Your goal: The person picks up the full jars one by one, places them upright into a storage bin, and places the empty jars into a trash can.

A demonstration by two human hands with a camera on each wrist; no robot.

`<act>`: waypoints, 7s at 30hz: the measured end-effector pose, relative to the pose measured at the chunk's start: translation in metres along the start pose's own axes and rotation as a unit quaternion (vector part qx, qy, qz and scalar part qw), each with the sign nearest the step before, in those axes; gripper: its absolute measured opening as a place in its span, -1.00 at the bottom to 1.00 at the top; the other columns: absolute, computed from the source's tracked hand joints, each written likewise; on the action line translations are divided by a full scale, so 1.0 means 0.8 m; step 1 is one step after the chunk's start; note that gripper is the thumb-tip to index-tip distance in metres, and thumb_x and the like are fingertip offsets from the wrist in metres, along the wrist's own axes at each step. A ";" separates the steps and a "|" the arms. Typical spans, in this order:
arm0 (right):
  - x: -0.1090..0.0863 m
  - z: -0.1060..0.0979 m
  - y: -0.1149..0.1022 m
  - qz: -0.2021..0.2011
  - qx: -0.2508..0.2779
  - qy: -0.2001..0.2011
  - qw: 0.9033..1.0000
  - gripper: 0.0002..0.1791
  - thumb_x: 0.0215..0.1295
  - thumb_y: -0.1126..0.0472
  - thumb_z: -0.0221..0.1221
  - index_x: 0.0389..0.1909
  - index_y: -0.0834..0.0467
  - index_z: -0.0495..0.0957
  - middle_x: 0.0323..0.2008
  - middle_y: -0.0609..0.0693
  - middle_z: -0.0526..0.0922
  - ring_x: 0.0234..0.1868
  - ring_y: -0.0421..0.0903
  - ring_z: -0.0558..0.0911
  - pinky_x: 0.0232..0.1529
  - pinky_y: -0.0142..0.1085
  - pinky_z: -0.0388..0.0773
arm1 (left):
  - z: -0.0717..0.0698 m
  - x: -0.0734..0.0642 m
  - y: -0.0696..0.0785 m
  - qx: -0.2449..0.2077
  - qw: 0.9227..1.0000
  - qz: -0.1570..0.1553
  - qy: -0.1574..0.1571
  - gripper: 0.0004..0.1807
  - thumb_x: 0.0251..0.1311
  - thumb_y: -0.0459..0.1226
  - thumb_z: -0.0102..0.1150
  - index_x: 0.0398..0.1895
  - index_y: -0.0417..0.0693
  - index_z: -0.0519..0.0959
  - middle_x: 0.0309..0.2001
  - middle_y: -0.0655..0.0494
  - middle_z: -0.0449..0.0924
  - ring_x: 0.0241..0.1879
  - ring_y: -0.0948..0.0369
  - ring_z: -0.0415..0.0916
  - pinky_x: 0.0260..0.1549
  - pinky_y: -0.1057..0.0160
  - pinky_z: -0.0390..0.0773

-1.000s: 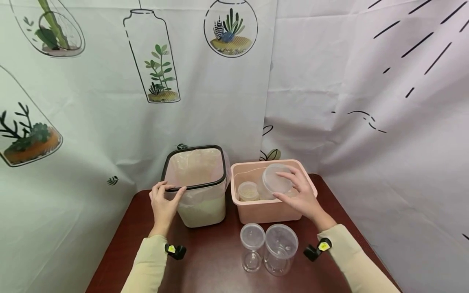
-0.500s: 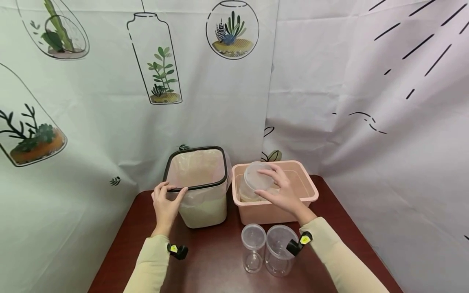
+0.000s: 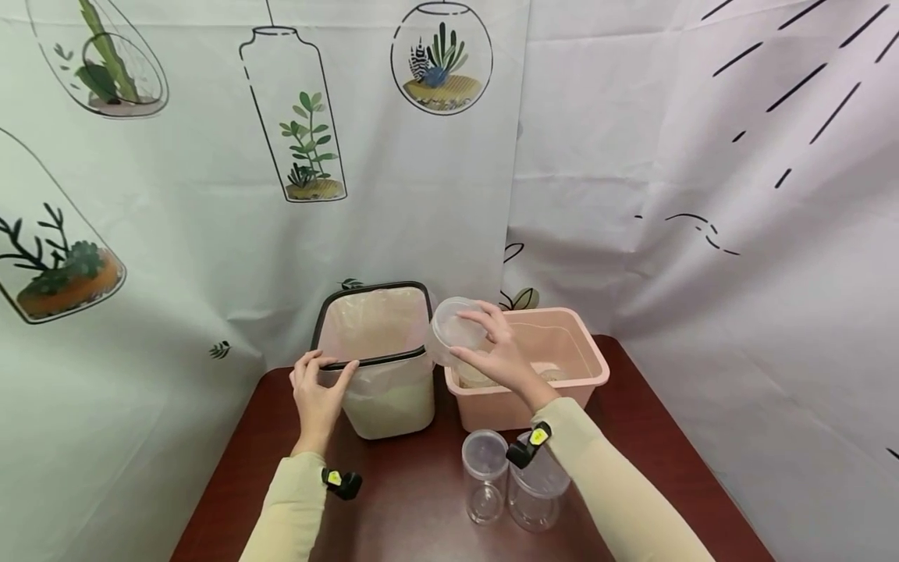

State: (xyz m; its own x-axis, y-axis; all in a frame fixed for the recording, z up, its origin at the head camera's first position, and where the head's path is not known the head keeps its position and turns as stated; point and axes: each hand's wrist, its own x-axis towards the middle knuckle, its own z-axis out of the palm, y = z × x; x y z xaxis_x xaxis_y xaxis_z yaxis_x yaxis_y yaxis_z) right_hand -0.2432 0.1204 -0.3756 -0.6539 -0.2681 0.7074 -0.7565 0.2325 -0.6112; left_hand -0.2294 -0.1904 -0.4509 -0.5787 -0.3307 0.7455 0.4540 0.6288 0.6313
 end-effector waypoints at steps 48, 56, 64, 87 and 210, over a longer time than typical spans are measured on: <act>0.046 0.114 0.030 0.026 -0.049 -0.013 0.998 -0.39 -0.02 0.11 0.41 0.10 0.09 0.47 0.26 0.21 0.23 0.27 0.09 0.24 0.10 -0.05 0.35 | 0.001 -0.002 -0.008 -0.008 1.000 0.023 0.013 -0.66 -0.21 -0.34 0.50 -0.34 -0.23 0.57 0.03 -0.23 0.40 0.01 -0.14 0.24 -0.11 -0.16 0.21; 0.045 0.128 0.033 0.027 -0.075 -0.020 0.997 -0.43 -0.02 0.10 0.41 0.06 0.12 0.49 0.23 0.18 0.26 0.22 0.11 0.29 0.07 -0.06 0.36 | 0.002 -0.002 -0.008 -0.004 1.000 0.024 0.014 -0.66 -0.22 -0.35 0.50 -0.34 -0.24 0.57 0.02 -0.23 0.40 0.01 -0.15 0.24 -0.11 -0.17 0.21; 0.040 0.121 0.031 0.056 -0.093 -0.064 0.992 -0.56 0.16 0.11 0.28 0.07 0.11 0.49 0.27 0.16 0.23 0.30 0.11 0.20 0.17 0.01 0.24 | 0.002 -0.004 -0.002 -0.008 1.000 0.012 0.006 -0.66 -0.18 -0.34 0.49 -0.32 -0.25 0.57 0.04 -0.23 0.39 0.03 -0.15 0.23 -0.09 -0.20 0.21; 0.001 0.071 0.025 -0.048 -0.085 -0.020 0.995 -0.67 0.13 0.27 0.29 -0.08 0.30 0.56 0.10 0.20 0.42 0.17 0.14 0.39 0.16 -0.11 0.30 | 0.001 0.002 -0.002 -0.012 1.000 0.008 0.013 -0.67 -0.20 -0.35 0.50 -0.34 -0.24 0.58 0.03 -0.21 0.42 0.03 -0.13 0.24 -0.06 -0.22 0.17; -0.129 0.012 0.000 -0.086 -0.121 -0.158 0.976 -0.46 -0.07 0.05 0.42 -0.01 0.06 0.51 0.08 0.04 0.38 0.09 0.01 0.40 0.02 -0.26 0.41 | 0.008 -0.006 -0.011 -0.036 0.999 0.014 0.031 -0.65 -0.21 -0.38 0.49 -0.30 -0.28 0.57 0.04 -0.20 0.43 0.05 -0.10 0.24 -0.07 -0.15 0.18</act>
State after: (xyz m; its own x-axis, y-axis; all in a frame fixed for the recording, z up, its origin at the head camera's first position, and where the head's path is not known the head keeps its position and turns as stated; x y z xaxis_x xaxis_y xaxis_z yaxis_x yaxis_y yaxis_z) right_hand -0.1755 0.1393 -0.4520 -0.5130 -0.5890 0.6244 -0.8583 0.3625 -0.3632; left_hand -0.2350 -0.1903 -0.4612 -0.5222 -0.3582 0.7739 0.5186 0.5871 0.6216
